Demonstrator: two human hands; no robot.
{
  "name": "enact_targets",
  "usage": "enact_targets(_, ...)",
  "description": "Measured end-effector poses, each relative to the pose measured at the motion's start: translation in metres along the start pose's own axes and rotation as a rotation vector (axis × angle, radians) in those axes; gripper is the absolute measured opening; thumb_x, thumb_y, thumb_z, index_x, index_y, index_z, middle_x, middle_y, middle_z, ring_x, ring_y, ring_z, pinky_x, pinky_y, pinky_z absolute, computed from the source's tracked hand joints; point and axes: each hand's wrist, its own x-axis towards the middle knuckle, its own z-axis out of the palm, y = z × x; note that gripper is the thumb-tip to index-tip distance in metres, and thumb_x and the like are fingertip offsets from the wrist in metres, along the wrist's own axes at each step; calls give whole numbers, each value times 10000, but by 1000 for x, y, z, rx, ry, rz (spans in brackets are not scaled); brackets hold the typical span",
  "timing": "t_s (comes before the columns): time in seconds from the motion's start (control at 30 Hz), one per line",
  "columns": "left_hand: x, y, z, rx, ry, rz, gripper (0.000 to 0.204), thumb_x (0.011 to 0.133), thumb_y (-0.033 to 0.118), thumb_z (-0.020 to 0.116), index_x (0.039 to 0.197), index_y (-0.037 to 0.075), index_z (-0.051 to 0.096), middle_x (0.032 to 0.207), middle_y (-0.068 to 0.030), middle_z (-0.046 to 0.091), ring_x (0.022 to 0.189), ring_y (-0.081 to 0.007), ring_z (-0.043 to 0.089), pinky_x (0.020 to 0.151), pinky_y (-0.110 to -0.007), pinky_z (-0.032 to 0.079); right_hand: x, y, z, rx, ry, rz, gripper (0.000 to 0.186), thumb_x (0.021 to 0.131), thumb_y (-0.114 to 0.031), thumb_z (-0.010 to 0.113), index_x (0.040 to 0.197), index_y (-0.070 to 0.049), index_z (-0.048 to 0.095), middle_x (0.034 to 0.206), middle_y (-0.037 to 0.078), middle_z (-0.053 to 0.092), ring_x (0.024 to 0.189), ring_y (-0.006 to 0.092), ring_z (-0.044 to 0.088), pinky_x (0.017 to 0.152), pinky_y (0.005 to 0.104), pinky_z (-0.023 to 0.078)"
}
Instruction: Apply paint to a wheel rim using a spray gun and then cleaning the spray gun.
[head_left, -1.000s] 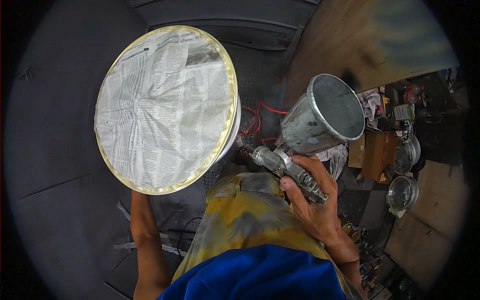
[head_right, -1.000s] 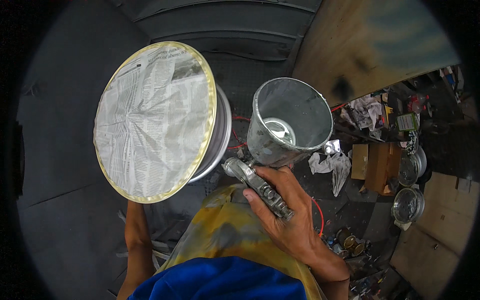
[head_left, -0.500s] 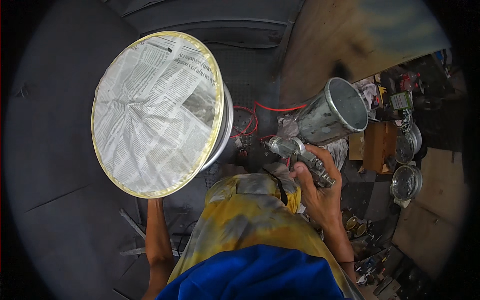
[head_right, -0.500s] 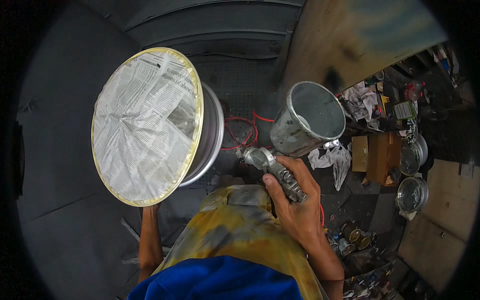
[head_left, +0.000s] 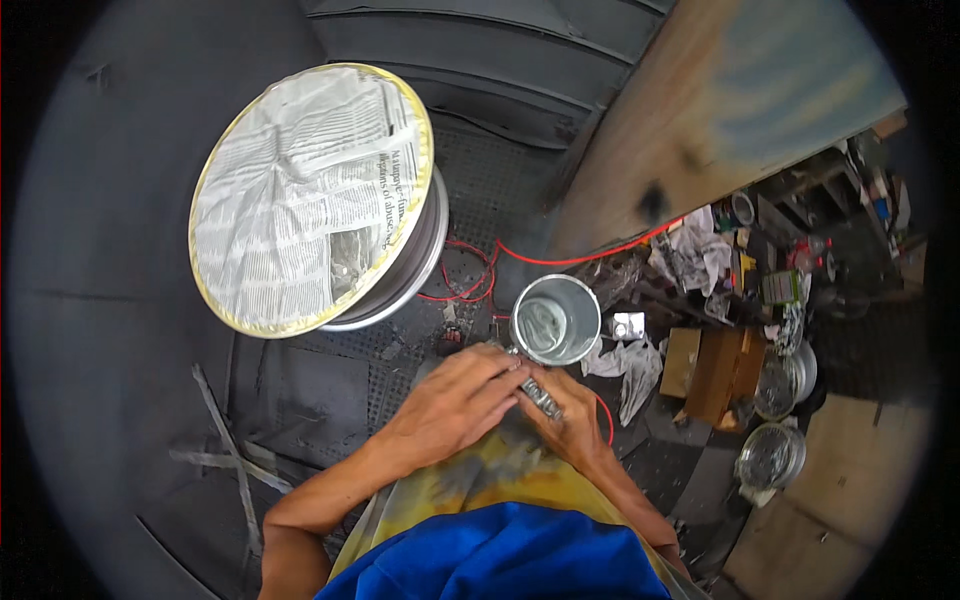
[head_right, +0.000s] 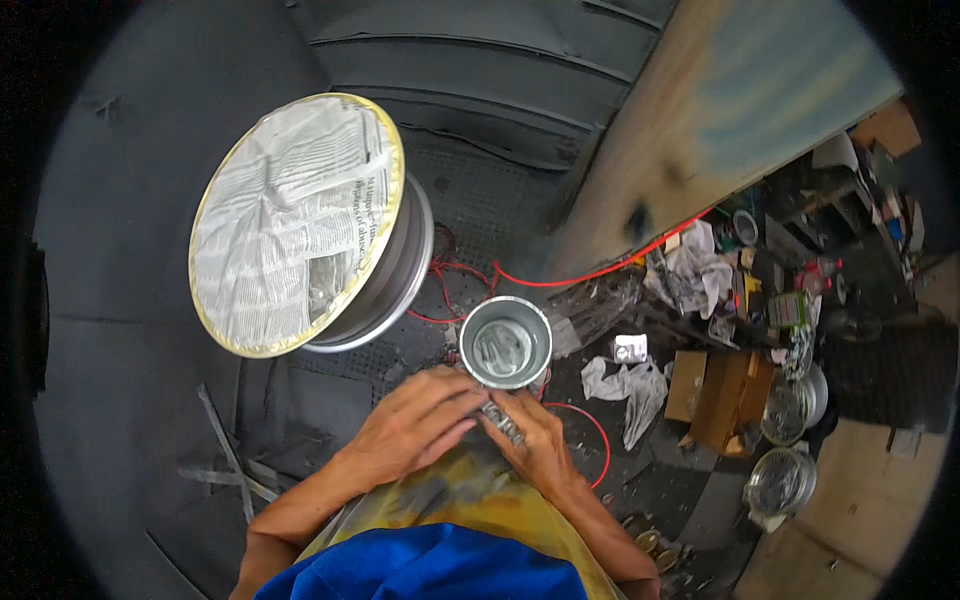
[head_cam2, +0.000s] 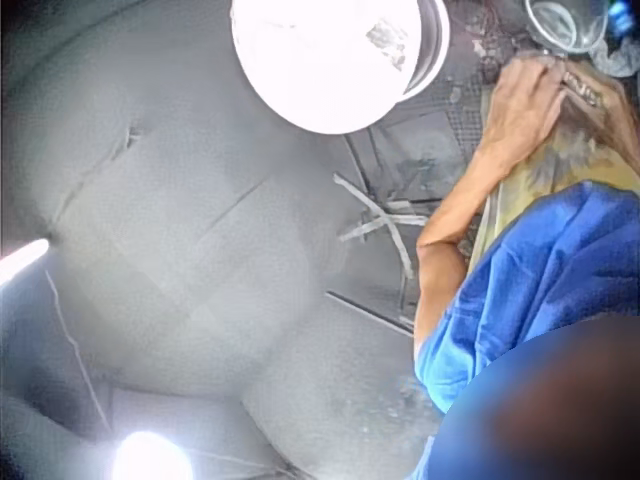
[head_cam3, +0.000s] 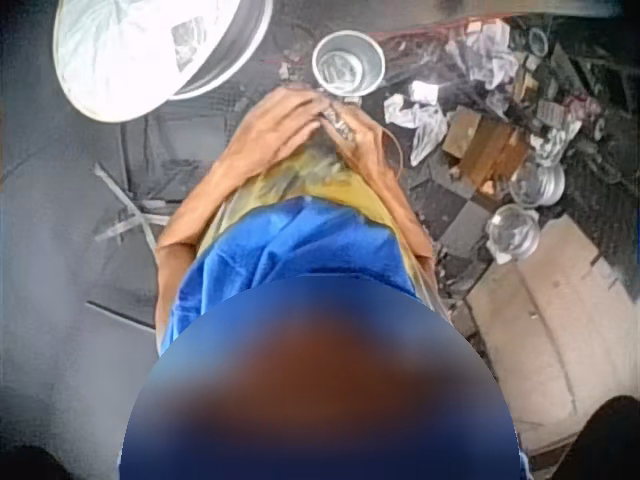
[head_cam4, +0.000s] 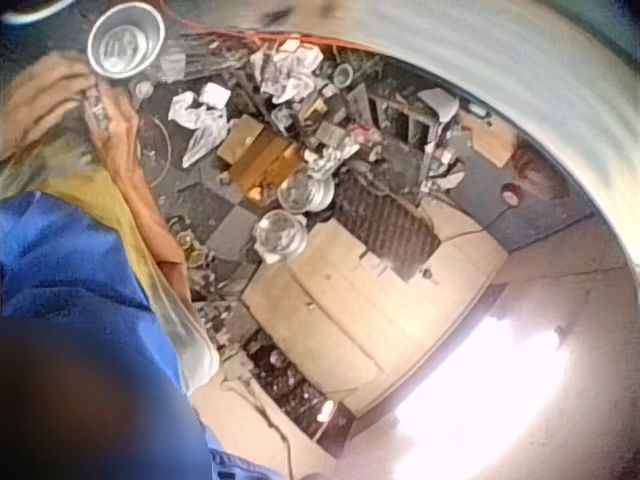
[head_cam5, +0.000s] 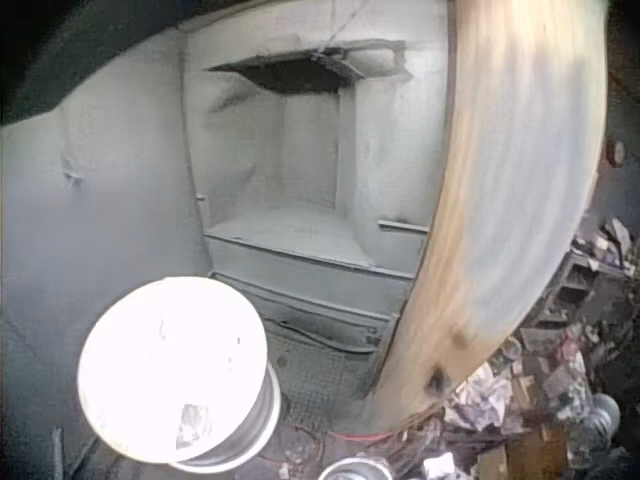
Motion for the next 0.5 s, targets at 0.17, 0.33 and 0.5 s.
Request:
enact_targets(0.17,-1,22,27,88,-67,36,514,845,49,765,1348,38,656,1237,-120,646,1114,-308,640,936,-416,570,-29,21,-18,-19,-128,-43,389,911,-58,771,1257,19,610,1183,262,666,1033,473,688,813,477,564)
enact_targets(0.33,-12,33,52,87,-43,117,437,826,118,717,1254,33,696,1058,-68,603,935,-250,594,779,-369,549,-49,28,-33,40,-232,7,423,951,-93,738,1304,34,542,1176,282,649,1075,497,664,880,481,542)
enact_targets(0.5,-21,46,66,30,-26,67,358,838,91,748,1193,53,728,1063,-64,641,950,-265,649,786,-380,570,-58,33,-43,48,-331,-3,383,960,-95,716,1279,31,545,1134,284,639,1054,513,647,869,486,534)
